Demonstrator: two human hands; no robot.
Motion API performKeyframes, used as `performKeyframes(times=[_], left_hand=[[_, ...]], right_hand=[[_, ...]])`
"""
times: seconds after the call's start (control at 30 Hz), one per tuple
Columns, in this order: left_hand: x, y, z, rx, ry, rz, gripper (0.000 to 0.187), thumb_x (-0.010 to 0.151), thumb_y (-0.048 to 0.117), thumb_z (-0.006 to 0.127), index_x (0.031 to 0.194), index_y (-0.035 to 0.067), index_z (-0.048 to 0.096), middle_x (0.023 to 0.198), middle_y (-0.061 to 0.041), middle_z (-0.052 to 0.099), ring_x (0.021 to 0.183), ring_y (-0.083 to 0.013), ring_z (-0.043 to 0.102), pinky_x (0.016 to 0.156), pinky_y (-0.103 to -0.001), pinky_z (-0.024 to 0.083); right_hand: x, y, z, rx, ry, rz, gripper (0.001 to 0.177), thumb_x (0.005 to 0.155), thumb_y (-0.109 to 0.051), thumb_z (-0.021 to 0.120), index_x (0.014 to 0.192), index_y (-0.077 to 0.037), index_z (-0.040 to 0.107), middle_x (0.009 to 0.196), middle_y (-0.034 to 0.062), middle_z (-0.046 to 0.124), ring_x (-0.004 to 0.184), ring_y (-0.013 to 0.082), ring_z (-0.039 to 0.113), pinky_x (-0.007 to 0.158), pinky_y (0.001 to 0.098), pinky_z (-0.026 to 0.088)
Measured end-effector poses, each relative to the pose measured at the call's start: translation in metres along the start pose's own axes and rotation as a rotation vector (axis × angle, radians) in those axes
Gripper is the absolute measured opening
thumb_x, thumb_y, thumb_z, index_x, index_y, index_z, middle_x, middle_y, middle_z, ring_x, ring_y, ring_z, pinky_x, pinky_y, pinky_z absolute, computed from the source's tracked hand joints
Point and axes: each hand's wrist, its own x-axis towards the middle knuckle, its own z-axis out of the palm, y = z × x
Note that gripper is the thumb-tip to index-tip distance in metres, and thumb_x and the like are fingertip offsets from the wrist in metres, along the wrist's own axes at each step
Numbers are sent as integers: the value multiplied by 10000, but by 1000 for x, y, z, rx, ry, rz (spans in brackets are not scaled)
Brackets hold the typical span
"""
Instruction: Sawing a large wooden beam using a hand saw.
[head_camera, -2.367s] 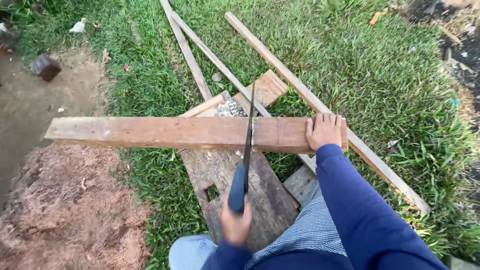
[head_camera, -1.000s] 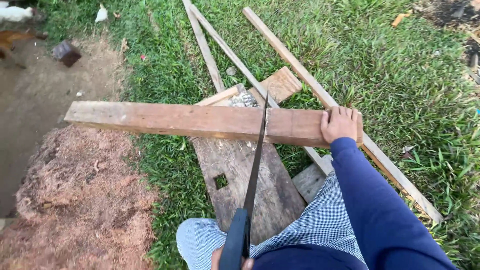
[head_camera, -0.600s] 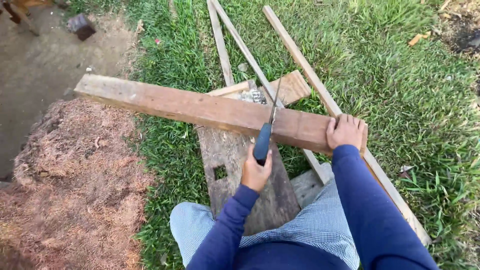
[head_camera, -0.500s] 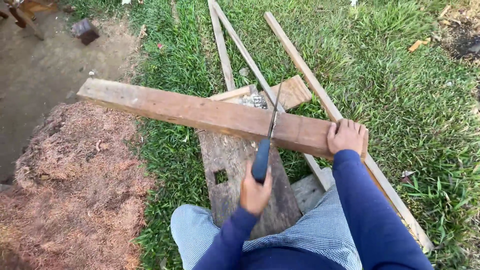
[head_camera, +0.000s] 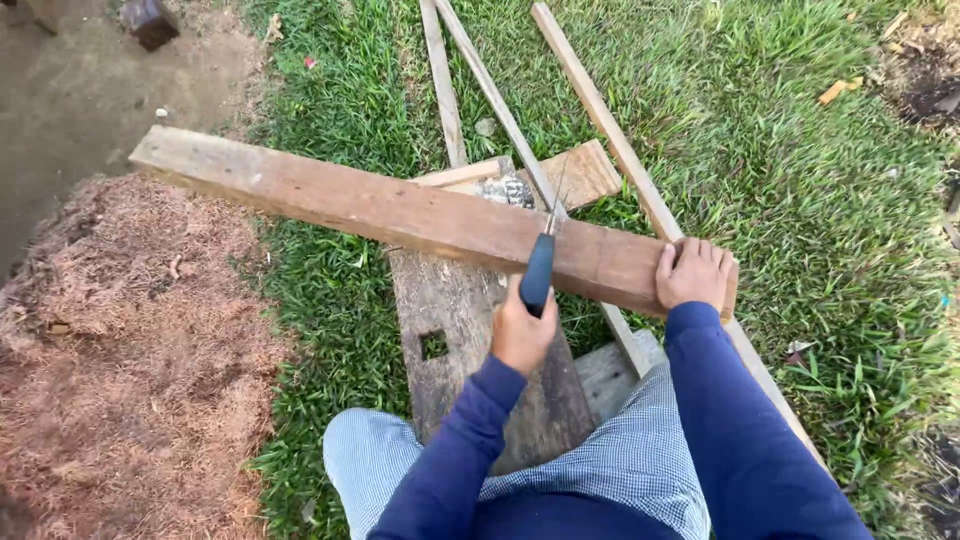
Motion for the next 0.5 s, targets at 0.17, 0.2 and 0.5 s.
performKeyframes(times=[0.17, 0.2, 0.5], left_hand=[[-15, -2, -6, -9, 23, 20, 348, 931, 233, 729, 1183, 52, 571, 779, -252, 695, 754, -411, 742, 631, -466, 567], [-34, 12, -19, -9, 17, 25, 348, 931, 233, 729, 1183, 52, 571, 779, -252, 695, 754, -411, 742, 631, -466, 567], [-203, -24, -116, 54, 45, -192, 285, 797, 178, 800, 1028, 77, 665, 721, -154, 767, 664, -280, 775, 600, -384, 618]], right_hand=[[-1, -9, -4, 48, 0, 37, 357, 1058, -364, 543, 1056, -30, 668, 1088, 198, 678, 1129, 389, 576, 1121, 514, 336], [5, -6, -5, 47, 4, 45, 357, 1058, -364, 543, 1056, -30, 668, 1088, 198, 678, 1129, 389, 576, 1121, 514, 336], [0, 2, 10, -31, 19, -18, 396, 1088, -385, 526, 1059, -17, 668, 1122, 192, 682, 1152, 379, 574, 1143, 514, 332]])
